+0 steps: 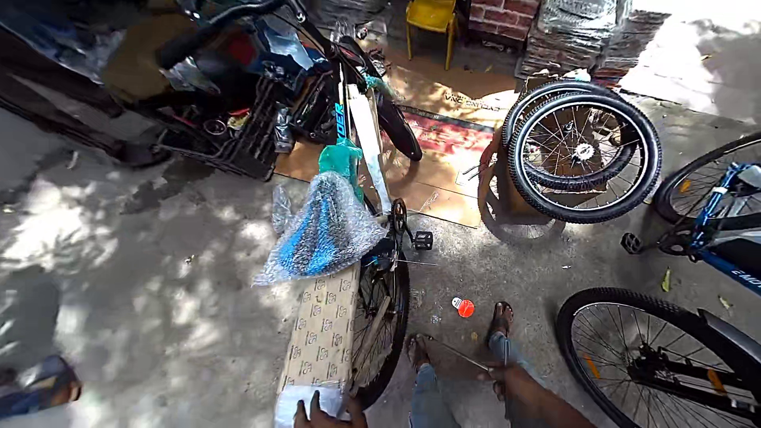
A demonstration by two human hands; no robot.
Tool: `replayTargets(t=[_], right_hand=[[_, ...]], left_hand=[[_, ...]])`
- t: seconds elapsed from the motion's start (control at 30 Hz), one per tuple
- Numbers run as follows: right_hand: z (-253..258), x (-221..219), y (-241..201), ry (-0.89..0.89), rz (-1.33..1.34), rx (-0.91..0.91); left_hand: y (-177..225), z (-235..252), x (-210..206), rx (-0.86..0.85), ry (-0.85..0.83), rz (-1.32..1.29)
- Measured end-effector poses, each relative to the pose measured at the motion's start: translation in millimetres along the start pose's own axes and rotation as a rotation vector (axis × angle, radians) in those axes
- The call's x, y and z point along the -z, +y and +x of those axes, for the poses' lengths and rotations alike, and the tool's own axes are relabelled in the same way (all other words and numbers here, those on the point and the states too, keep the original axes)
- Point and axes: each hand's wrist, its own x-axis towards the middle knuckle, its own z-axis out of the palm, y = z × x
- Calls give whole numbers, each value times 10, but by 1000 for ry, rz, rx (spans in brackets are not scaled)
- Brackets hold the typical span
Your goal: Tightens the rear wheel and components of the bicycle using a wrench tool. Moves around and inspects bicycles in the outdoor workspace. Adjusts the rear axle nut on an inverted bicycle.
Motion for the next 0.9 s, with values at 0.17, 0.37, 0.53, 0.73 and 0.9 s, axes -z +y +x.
replayTargets(t=[0.17,0.37,0.53,0.73,0.9], right_hand=[[22,382,-149,-142,28,219],[808,271,-427,7,-72,415],[1659,107,-559,-23,-18,468],[2381,-35,-717,-69,34,455],[2776,-48,-687,-122,92,449]], left_hand=[[987,-489,-381,-302,-374,-438],[1216,225,-1337,126,-415,-657],[1323,1453,-1734,370,-339,-732],[1584,2219,-2060,377,-471,-695],[1663,2178,-2256,298,-301,-665]])
